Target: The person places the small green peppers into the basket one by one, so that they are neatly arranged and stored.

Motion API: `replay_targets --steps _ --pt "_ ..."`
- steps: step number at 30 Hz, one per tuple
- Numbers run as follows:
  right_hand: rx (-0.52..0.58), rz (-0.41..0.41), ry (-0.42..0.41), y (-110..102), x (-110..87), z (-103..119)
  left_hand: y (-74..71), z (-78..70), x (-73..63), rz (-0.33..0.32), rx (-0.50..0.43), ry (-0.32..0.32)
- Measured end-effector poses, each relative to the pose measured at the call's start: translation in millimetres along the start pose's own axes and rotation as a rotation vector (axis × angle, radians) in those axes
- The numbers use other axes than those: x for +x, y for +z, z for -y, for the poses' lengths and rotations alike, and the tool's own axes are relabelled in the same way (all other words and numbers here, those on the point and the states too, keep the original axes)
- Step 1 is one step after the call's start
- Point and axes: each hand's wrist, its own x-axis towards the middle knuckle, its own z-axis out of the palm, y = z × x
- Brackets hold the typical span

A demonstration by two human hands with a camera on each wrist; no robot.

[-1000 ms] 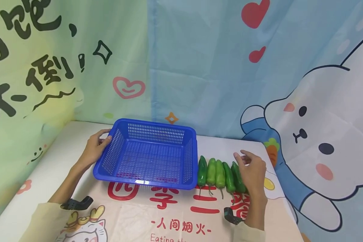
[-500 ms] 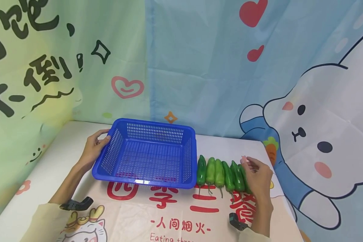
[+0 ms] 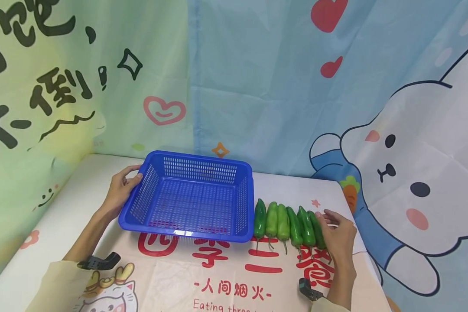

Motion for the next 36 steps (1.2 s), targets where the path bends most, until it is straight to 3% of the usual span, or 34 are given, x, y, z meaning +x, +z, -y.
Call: replay_targets --steps 9,27,36 --pt "-0.023 0.03 0.044 1.2 -4.2 -10.8 0.2 0.9 1.1 -0.002 -0.029 -0.014" --pt "-0.07 0.189 0.145 7.1 -9.5 -27.8 -1.2 2.1 1.7 0.004 -0.027 -0.017" --pt "-0.058 0.176 0.123 10.4 -12.7 -26.4 -0.4 2.0 0.5 0.005 -0.025 -0.023"
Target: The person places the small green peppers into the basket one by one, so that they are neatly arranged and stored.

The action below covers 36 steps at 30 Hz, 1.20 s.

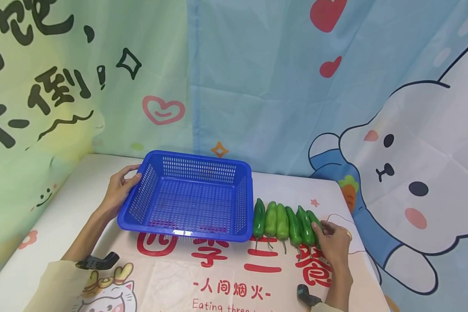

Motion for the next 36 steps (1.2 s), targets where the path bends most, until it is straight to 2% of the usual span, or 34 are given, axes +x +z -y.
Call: replay_targets --steps 12,36 --pt "-0.027 -0.052 -0.029 5.0 0.8 -0.6 -1.4 1.0 -1.2 0.006 0.001 0.014" --pt "0.021 -0.047 0.051 6.3 5.8 -3.4 -1.5 2.2 -0.6 0.004 -0.012 0.0"
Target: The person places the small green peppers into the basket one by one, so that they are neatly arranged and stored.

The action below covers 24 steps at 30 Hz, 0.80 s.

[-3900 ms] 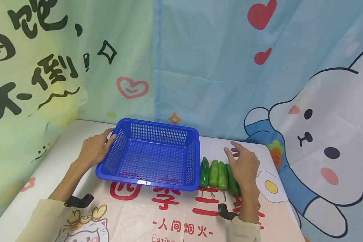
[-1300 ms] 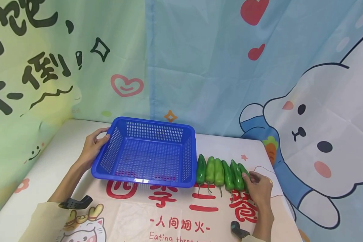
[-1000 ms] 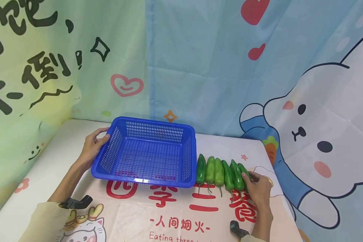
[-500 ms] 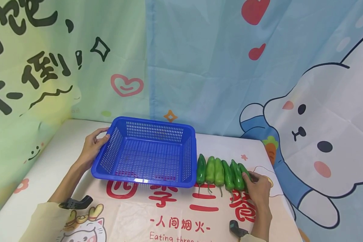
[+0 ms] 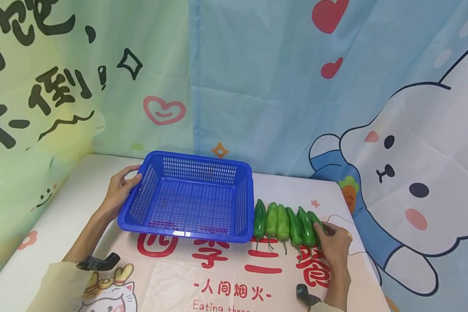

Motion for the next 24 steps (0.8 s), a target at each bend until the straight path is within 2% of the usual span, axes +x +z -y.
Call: replay_targets --steps 12,20,24 --pt "0.054 -0.028 0.053 -1.2 -2.1 0.5 0.9 -0.1 0.4 0.0 -0.021 -0.002" --pt "0.104 -0.076 0.067 0.8 -3.7 0.2 0.7 -0.3 0.3 -0.005 -0.033 -0.007" --pt "0.118 -0.086 0.104 0.5 -3.7 0.8 1.0 -0.3 -0.4 -0.004 -0.039 -0.005"
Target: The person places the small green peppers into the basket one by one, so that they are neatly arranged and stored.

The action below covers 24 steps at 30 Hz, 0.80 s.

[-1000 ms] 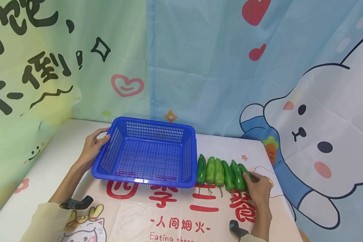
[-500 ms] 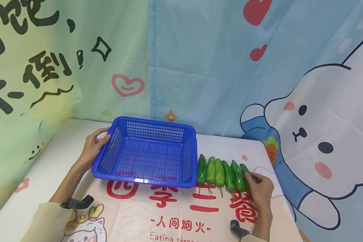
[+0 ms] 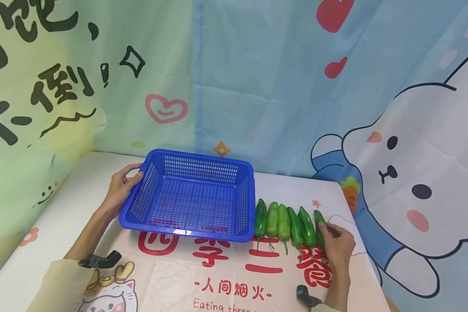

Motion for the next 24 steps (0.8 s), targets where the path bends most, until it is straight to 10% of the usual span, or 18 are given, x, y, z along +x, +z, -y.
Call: replay_targets --steps 24 --pt "0.122 -0.072 0.126 -10.8 -10.6 33.7 -1.5 2.7 2.5 -0.007 -0.012 0.009"
